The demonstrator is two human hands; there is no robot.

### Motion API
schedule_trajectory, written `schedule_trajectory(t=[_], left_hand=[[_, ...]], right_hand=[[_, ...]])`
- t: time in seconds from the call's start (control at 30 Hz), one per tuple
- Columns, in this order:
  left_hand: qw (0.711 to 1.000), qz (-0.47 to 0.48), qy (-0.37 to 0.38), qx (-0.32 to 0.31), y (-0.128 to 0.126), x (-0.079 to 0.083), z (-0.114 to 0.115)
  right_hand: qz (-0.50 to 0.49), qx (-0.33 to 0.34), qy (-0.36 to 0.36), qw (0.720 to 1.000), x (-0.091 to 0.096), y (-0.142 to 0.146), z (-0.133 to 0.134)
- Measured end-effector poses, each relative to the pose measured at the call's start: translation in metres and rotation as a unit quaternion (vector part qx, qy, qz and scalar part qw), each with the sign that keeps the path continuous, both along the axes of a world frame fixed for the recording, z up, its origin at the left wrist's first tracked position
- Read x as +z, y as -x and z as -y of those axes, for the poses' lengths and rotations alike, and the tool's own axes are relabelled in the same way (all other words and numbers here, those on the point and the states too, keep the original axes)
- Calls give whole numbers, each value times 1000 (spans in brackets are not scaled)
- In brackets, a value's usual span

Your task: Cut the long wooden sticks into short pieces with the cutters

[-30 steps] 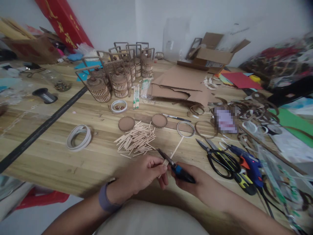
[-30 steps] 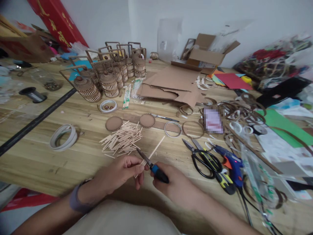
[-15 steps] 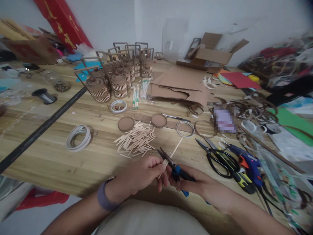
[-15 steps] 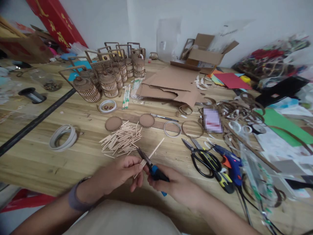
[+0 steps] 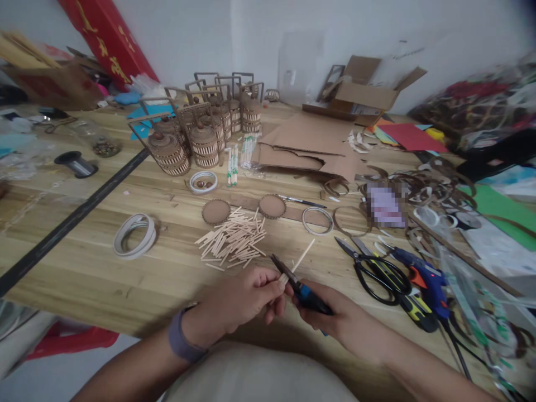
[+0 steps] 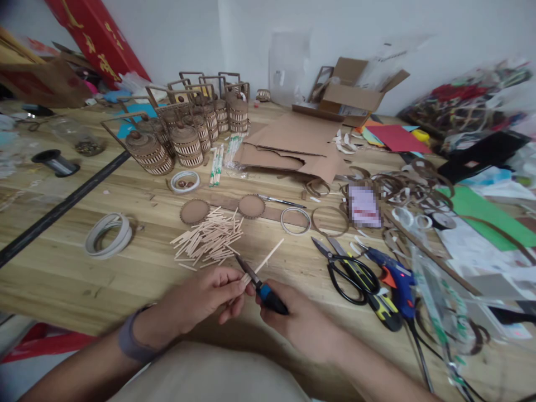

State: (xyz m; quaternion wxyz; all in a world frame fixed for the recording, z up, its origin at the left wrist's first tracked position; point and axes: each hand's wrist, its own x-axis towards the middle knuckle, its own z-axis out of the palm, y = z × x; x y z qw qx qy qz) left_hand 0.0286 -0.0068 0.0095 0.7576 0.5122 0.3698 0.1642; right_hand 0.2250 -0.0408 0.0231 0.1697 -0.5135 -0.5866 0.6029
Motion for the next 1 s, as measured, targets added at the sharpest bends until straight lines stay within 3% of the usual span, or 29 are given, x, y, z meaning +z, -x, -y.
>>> schedule_trajectory(t=[0.2, 0.3, 0.4, 0.5, 0.57, 0.67, 0.8, 1.0], left_hand=[[998, -12, -51, 22, 10, 0, -6], [995, -46, -83, 37, 17, 1, -11], [983, -124, -136, 13, 17, 0, -13], [946, -207, -249, -16, 10, -2, -8], [908, -249, -336, -13, 6, -5, -5], [865, -280, -416, -4, 3, -14, -2], [832, -317, -455, 4, 2, -24, -4], [822, -347, -452, 5, -2, -26, -9]], right_hand=[[-13, 8, 12, 1000, 2, -7, -1], [108, -41, -85, 990, 1, -14, -1], [226, -104, -288, 925, 0, -16, -1], [231, -58, -454, 858, -2, -10, -6], [253, -27, -496, 830, -6, -4, -11], [336, -28, -491, 803, -16, 6, -19], [437, -34, -455, 775, -25, 19, -26], [521, -42, -374, 766, -24, 35, -30]])
